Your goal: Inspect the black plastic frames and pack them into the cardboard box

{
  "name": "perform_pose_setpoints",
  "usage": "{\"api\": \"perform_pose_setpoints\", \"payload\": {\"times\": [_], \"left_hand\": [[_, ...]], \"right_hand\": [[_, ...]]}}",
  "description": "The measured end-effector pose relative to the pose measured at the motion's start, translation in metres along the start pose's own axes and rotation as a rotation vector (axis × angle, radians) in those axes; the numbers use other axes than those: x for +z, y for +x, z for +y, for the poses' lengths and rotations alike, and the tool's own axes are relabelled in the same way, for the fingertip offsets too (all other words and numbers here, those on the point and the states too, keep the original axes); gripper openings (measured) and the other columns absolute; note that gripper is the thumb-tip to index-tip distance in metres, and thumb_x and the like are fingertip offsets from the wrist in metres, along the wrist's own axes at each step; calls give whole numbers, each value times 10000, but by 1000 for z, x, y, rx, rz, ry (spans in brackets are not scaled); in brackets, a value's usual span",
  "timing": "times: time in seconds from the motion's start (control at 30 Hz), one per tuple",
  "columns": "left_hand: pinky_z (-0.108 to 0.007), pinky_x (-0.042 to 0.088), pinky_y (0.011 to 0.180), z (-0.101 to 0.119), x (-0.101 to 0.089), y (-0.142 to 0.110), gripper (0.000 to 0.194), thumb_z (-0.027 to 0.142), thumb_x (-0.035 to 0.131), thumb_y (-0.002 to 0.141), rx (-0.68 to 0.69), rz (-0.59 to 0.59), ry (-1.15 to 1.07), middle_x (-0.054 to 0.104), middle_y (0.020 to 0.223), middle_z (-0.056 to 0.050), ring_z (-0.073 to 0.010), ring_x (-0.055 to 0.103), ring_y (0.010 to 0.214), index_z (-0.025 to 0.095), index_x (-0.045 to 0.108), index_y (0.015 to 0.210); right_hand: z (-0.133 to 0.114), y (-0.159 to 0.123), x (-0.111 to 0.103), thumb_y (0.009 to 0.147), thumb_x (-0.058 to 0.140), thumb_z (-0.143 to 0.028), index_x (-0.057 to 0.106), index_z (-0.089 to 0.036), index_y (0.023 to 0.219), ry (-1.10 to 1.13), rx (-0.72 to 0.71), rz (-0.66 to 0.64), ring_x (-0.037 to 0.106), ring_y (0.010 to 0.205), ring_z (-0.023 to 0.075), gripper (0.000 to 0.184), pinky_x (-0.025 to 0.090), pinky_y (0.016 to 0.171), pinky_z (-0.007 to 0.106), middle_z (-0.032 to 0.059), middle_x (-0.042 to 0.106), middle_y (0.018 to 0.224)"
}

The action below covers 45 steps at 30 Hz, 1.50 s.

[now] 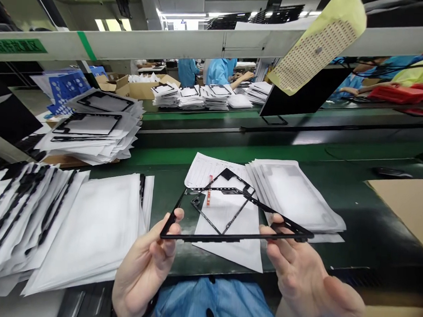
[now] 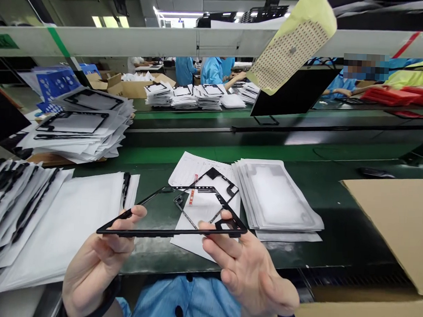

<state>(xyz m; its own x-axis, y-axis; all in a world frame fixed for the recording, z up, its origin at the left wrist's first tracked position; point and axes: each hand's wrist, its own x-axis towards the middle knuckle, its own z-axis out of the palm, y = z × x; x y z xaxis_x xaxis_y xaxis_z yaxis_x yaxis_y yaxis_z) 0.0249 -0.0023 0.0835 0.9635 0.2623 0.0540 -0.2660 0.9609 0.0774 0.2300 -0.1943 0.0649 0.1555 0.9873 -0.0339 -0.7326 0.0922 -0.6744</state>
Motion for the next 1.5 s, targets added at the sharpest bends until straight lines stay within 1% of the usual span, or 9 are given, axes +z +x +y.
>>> {"api": "perform_pose_setpoints", "payload": {"times": [0.3,0.53,0.7,0.8,0.97,1.27,1.33,1.43,1.5], "left_hand": [[-44,544,732,-10,5,-2,207,21,418,990,19,-18,-45,770,965,-154,-94,756,846,20,595,1097],[20,506,667,-18,10,0,145,35,653,893,91,40,61,793,916,-106,-48,751,777,54,704,1028],[43,484,600,-26,18,1,108,137,804,781,203,137,234,796,811,-46,-29,735,667,143,769,883],[34,466,503,-33,23,8,82,186,829,751,318,162,358,790,749,-35,-58,731,604,185,787,821],[-14,488,468,-45,27,23,27,185,810,768,440,24,505,788,750,-50,-121,736,580,182,788,784],[-48,515,474,-46,24,27,57,192,806,778,473,-30,618,783,776,-43,-144,736,580,217,797,828],[-67,528,481,-47,22,26,47,220,814,770,459,10,665,782,739,-36,-146,740,582,224,800,815],[-150,567,496,-51,21,21,132,298,861,700,425,157,737,765,650,-46,-170,731,548,191,790,729],[-223,605,593,-52,23,16,164,298,880,668,401,216,783,777,699,-62,-201,750,630,179,782,723]], "right_hand": [[6,-9,0,598,848,-606,605,-364,1275,21,-33,198,651,1178,256,760,598,715,192,105,549,1447],[5,-9,-25,599,844,-596,595,-409,1284,70,-9,143,667,1129,239,752,614,725,231,57,551,1444],[12,4,-27,621,894,-474,589,-402,1262,300,-22,217,711,979,196,713,596,647,196,55,711,1190],[17,25,-16,662,877,-478,620,-345,1161,412,-25,201,725,887,179,577,610,720,233,26,755,976],[24,62,2,755,853,-341,611,-234,1013,449,-59,109,661,612,84,369,596,721,194,-93,611,586],[31,72,2,837,762,-350,557,-229,906,462,67,46,668,621,113,248,580,768,236,-104,548,485],[35,75,0,870,710,-392,535,-240,876,463,101,35,667,618,128,232,574,770,254,-95,551,474],[40,82,-5,871,669,-414,529,-241,842,436,154,23,646,576,143,224,564,735,258,-74,551,445],[42,85,-9,845,680,-382,534,-240,798,362,162,61,637,558,151,209,553,682,248,-52,581,452]]}}
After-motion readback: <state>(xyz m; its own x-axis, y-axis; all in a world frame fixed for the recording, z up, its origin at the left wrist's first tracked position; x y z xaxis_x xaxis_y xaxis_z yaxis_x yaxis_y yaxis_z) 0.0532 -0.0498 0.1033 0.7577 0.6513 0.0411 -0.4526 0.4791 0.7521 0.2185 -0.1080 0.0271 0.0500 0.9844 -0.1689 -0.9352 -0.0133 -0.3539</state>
